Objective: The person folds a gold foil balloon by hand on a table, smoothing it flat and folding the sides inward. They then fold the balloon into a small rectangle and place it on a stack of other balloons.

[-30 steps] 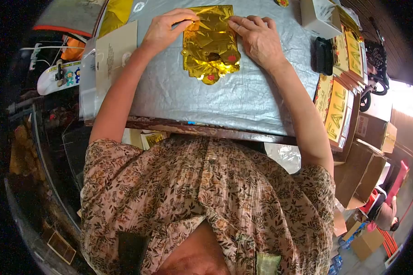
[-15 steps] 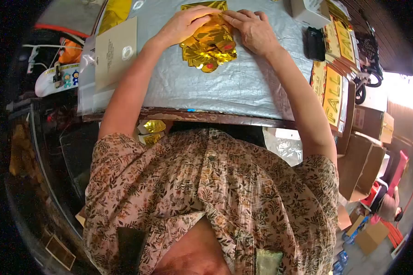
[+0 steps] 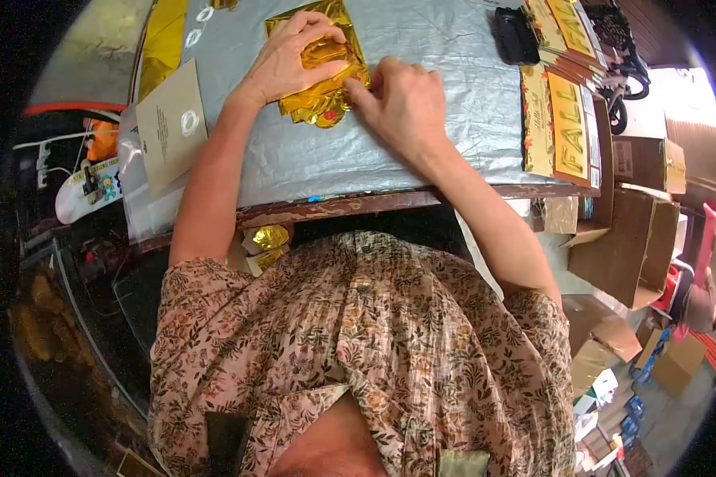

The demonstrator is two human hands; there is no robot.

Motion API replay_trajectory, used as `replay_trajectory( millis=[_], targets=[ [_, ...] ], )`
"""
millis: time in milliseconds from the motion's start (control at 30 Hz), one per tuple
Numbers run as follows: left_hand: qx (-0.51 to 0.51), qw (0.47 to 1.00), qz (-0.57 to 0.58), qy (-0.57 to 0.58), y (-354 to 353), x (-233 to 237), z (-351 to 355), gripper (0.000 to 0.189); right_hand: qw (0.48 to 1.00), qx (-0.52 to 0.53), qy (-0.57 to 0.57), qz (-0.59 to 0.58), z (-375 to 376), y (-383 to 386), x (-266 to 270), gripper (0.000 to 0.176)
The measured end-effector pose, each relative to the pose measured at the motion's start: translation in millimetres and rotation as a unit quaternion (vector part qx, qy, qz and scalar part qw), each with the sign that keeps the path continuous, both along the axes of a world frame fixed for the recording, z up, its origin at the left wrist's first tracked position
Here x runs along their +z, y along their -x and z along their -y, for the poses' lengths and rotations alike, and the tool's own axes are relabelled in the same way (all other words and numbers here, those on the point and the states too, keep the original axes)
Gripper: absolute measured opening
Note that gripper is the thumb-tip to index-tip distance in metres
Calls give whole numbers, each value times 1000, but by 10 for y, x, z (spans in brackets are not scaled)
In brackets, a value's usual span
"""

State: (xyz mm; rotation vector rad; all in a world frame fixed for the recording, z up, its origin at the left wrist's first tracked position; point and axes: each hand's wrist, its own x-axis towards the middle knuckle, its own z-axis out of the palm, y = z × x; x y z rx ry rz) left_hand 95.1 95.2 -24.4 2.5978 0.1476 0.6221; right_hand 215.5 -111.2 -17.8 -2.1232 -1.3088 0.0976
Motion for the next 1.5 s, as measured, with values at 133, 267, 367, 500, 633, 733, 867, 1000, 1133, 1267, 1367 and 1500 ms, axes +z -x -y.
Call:
replay_trajectory(
  millis=[133, 267, 367, 500, 633, 733, 867, 1000, 1133, 1267, 1367, 1500],
  targets=[
    [12, 1000, -11, -1, -12, -10, 30, 39, 998, -12, -20, 53, -49, 30, -127, 33],
    [27, 1000, -4, 10, -6, 90, 80, 44, 997, -14, -28, 66, -56, 77, -165, 25],
    [29, 999, 24, 22, -19, 46, 96, 45, 997, -4, -28, 69, -49, 77, -164, 21],
    [42, 998, 21, 29, -31, 49, 112, 44, 991, 19, -41, 129, -63, 65, -176, 19],
    [39, 999, 18, 26, -24, 40, 101, 45, 993, 26, -61, 94, 8, 114, -84, 14],
    [41, 999, 3, 27, -8, 65, 103, 47, 996, 32, -59, 60, 89, 82, -84, 20],
    [44, 998, -3, 36, -5, 33, 105, 47, 993, 63, -43, 94, 190, 59, -78, 32],
    [34, 999, 25, 28, -7, 9, 89, 47, 995, 60, -24, 73, 230, 8, -89, 33],
    [33, 999, 10, 41, 2, 51, 105, 48, 994, 73, -34, 81, 221, 27, -61, 32],
    [39, 999, 4, 36, -4, 21, 98, 48, 997, 43, -29, 60, 189, 32, -90, 29],
    [35, 999, 22, 18, -13, -17, 87, 48, 998, 38, -19, 47, 165, 4, -112, 28],
    [39, 999, -9, 37, 0, 93, 121, 48, 998, 46, -36, 23, 158, 7, -122, 28]
  ],
)
